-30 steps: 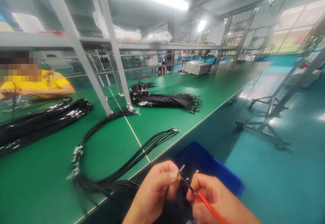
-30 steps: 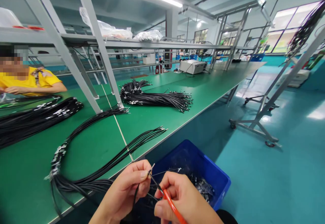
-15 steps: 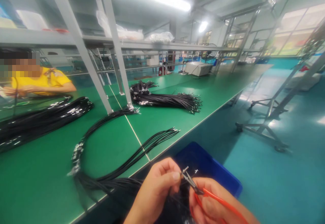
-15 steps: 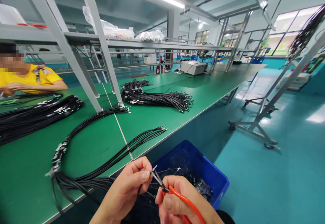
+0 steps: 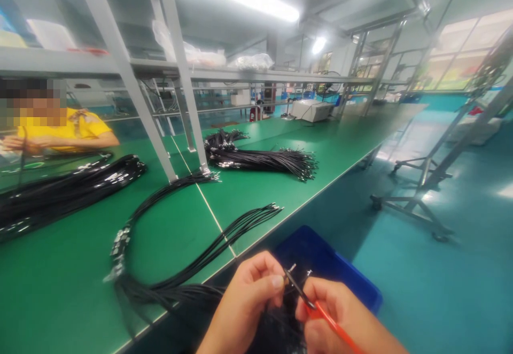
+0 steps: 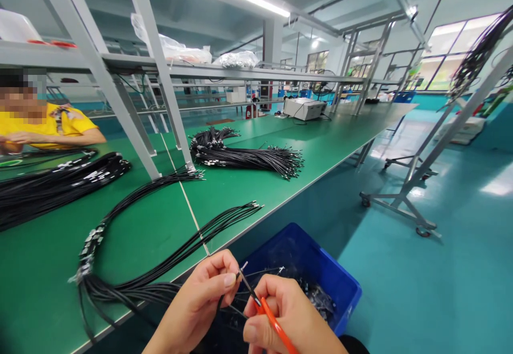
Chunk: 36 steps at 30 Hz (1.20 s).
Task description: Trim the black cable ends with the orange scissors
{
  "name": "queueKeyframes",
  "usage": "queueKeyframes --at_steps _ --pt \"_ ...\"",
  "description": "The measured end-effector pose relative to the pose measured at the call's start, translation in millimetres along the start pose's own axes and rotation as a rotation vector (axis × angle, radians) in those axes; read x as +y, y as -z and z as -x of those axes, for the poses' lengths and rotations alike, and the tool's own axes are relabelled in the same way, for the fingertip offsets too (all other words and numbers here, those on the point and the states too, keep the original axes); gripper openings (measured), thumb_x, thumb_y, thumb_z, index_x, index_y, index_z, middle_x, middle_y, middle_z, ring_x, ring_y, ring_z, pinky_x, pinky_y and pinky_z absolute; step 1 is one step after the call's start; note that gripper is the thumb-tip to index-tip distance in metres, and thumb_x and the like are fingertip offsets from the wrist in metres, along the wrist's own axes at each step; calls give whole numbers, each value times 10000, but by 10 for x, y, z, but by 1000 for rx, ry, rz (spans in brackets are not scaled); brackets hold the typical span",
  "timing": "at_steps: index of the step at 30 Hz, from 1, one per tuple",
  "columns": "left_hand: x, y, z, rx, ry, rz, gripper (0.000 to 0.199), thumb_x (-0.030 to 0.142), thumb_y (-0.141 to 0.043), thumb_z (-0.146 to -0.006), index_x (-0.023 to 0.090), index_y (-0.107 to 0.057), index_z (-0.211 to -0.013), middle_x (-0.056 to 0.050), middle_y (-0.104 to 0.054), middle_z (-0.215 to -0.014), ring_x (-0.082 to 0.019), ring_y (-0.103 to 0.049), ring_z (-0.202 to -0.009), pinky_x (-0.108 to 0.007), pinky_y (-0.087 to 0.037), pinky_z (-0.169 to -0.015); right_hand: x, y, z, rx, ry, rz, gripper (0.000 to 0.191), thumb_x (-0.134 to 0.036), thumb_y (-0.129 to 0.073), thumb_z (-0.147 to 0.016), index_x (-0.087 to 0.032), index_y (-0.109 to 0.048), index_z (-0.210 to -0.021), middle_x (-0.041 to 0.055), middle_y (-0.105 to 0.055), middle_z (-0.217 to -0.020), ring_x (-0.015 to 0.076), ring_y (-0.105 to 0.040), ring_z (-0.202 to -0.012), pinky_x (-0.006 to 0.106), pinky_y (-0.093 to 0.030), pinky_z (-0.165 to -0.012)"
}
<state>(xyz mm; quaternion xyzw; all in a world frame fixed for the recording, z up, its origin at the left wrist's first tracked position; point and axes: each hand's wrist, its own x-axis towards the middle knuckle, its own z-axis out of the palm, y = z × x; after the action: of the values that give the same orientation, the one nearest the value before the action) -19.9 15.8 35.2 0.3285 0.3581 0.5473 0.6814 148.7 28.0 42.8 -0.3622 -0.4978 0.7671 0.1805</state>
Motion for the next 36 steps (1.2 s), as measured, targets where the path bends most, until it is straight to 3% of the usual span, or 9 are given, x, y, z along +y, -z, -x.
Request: queueKeyframes --at_steps 6,12,15,19,22,26,29,32,36 --pt "-56 59 -39 17 -10 -108 170 266 -675 -681 157 -551 -641 31 -523 -498 -78 -375 -454 -190 -267 -465 0 -50 32 148 23 221 349 -417 -759 -585 -193 -501 -659 -77 -452 -520 60 -339 -467 207 -245 -443" --pt "-233 54 -181 60 -70 -900 86 209 -565 -752 186 -603 -678 -1 -599 -605 -160 -533 -587 -242 -372 -568 116 119 -5 210 91 70 508 -574 -770 -520 -219 -478 -735 -83 -491 -464 56 -340 -370 203 -239 -389" --pt "-201 177 -315 278 -129 -1154 102 181 -566 -776 207 -638 -709 -49 -632 -780 -236 -552 -791 -322 -371 -733 115 152 -8 386 106 -11 488 -594 -748 -575 -220 -505 -776 -57 -539 -481 57 -337 -352 189 -230 -360" --pt "-46 507 -502 595 -169 -1430 161 89 -506 -807 197 -625 -801 -107 -600 -926 -305 -479 -1003 -401 -316 -869 99 96 -12 536 119 -142 496 -590 -776 -553 -215 -549 -784 -37 -570 -504 54 -361 -376 169 -254 -372" --pt "24 698 -573 670 -137 -1542 152 62 -558 -769 202 -607 -737 -76 -603 -830 -284 -522 -940 -372 -351 -814 102 76 -39 555 201 -226 438 -520 -803 -565 -219 -575 -789 -26 -584 -518 71 -391 -382 195 -278 -382" --pt "90 786 -542 675 -116 -1581 143 154 -562 -802 226 -579 -680 -21 -614 -754 -221 -567 -780 -292 -362 -644 95 140 -65 588 319 -256 372 -450 -799 -606 -213 -576 -787 -32 -588 -558 91 -442 -423 220 -334 -410" --pt "199 770 -489 695 -131 -1552 137 206 -519 -830 240 -573 -708 -5 -640 -761 -201 -580 -719 -275 -340 -600 96 180 -57 594 405 -235 323 -447 -741 -685 -203 -570 -810 -31 -569 -596 114 -479 -521 239 -399 -492" --pt "316 659 -459 699 -166 -1501 113 183 -477 -828 248 -564 -796 -12 -663 -785 -210 -594 -722 -277 -338 -607 126 172 -65 663 388 -243 347 -440 -748 -676 -206 -545 -832 -57 -509 -553 105 -436 -483 237 -364 -466" --pt "316 278 -402 503 -233 -1424 157 145 -514 -781 253 -559 -886 17 -653 -715 -188 -598 -660 -260 -357 -613 182 104 -120 774 438 -342 403 -405 -788 -632 -219 -529 -879 -70 -489 -595 84 -416 -472 211 -333 -445"
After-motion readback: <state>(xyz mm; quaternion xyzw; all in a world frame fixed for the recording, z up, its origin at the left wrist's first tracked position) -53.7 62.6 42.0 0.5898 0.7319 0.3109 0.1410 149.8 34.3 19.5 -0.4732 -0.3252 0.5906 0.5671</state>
